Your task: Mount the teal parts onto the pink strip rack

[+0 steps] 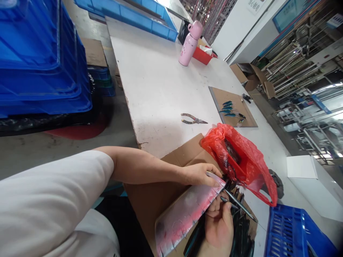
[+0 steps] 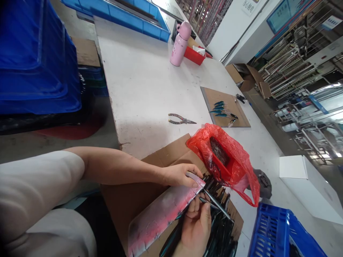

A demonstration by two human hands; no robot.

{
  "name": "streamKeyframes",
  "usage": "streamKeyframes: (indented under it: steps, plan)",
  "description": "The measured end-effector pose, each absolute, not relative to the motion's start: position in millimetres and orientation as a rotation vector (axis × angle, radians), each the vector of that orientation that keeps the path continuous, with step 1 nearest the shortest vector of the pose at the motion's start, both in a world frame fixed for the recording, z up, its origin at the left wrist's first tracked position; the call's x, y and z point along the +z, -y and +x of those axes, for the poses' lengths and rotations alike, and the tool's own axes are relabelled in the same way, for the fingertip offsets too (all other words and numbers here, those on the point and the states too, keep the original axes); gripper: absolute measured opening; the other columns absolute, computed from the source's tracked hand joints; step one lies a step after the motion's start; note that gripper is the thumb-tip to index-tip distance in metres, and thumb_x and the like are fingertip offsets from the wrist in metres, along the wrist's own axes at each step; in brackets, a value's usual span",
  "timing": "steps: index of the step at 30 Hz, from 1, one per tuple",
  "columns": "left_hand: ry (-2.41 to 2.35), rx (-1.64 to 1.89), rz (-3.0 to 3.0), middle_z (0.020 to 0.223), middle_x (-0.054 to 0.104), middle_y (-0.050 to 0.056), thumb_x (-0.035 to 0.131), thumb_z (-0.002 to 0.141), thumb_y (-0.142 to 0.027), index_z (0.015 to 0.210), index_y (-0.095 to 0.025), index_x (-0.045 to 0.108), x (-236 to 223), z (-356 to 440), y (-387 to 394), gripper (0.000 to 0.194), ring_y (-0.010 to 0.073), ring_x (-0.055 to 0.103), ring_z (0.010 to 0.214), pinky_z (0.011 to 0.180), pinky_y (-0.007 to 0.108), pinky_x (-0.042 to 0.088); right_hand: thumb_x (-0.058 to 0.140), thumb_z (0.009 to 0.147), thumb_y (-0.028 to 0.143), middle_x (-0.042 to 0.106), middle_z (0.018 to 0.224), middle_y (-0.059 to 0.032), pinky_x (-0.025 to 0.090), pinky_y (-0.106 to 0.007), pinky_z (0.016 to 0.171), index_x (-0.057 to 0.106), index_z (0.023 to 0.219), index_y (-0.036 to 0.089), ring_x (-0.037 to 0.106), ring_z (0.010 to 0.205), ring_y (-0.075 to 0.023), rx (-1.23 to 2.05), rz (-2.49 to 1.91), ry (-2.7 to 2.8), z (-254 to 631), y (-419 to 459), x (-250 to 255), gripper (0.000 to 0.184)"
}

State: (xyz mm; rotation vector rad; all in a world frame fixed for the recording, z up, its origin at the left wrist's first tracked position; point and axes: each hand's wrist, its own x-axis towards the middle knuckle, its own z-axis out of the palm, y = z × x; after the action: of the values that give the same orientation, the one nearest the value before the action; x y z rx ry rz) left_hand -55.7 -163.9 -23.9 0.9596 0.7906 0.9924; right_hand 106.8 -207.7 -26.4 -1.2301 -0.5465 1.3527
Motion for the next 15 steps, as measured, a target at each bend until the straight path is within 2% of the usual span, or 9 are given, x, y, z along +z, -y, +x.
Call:
streamKeyframes:
  steps: [15]
  plan:
    - [-0.802,0.986,0.973,0.086,0.060,0.001,0.069,0.064,-0.031,0.102,-0.016,0.058,-20.5,-57.9,164.6,0.042,0.0082,0.053,0.072,0.064,0.017,0.042,0.060,0.077,0.028,0.068,0.083,0.0043,0.050,-0.013,0.073,0.064,0.091,0.021,0.063,0.080,-0.0058,1.352,-1.238,0.454,100.7,207.2,-21.4,0.016]
